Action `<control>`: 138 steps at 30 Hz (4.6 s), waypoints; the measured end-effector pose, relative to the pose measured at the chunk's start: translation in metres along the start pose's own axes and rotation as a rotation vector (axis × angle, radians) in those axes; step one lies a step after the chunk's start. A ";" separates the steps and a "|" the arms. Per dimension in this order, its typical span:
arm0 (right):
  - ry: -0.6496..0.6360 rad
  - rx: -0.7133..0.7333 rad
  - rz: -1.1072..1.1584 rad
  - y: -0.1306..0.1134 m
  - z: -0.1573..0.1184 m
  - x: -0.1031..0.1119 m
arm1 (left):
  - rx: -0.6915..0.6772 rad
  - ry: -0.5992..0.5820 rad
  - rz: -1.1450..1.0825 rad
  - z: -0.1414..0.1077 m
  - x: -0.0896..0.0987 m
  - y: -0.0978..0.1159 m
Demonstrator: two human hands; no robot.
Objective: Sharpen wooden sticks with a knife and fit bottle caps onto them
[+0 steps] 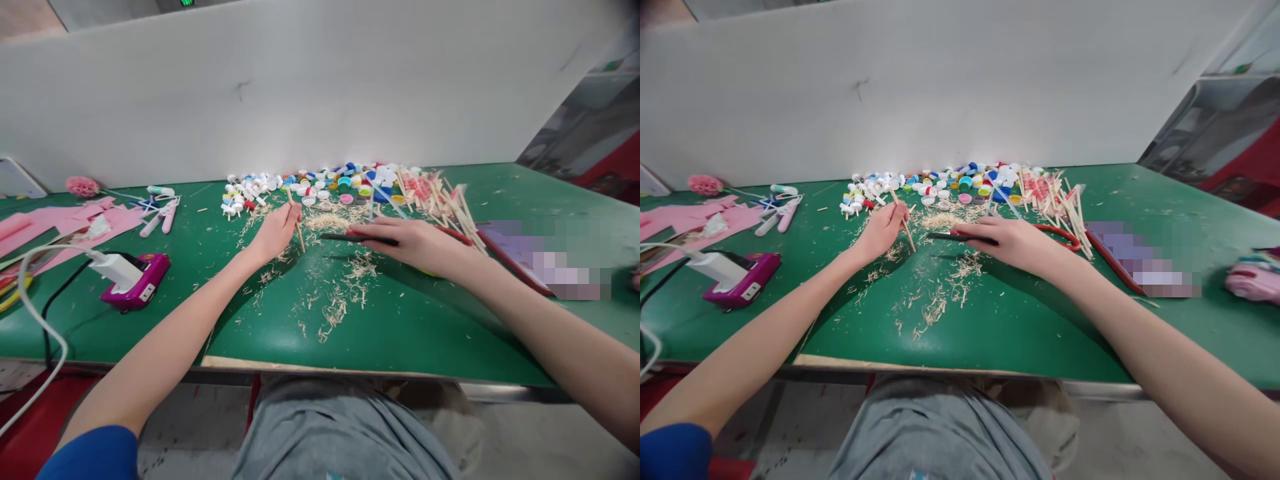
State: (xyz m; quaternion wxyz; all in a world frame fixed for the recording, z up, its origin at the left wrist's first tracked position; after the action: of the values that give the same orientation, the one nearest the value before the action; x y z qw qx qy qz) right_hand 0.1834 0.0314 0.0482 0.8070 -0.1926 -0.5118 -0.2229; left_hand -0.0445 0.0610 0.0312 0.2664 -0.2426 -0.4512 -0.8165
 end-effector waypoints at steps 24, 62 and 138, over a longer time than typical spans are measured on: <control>-0.068 0.180 -0.247 -0.036 -0.003 -0.034 | -0.045 -0.058 0.031 -0.005 -0.004 0.016; -0.050 0.082 -0.034 -0.047 0.002 -0.035 | -0.052 -0.078 0.055 -0.004 -0.005 0.011; -0.147 0.008 0.103 -0.053 0.005 -0.033 | -0.108 -0.074 0.047 0.000 -0.007 0.008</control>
State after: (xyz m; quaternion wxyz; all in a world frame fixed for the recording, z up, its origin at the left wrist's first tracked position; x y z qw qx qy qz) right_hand 0.1375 -0.0046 0.0243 0.7784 -0.2314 -0.5599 -0.1642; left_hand -0.0340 0.0585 0.0313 0.2553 -0.2972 -0.4100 -0.8236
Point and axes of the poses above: each hand's wrist, its own z-axis towards the middle knuckle, its own x-axis out of the back of the hand, y = z × x, the point moved 7 cm from there along z, towards the middle knuckle, and after that the axes turned 8 degrees about z, right-handed, at the moved point
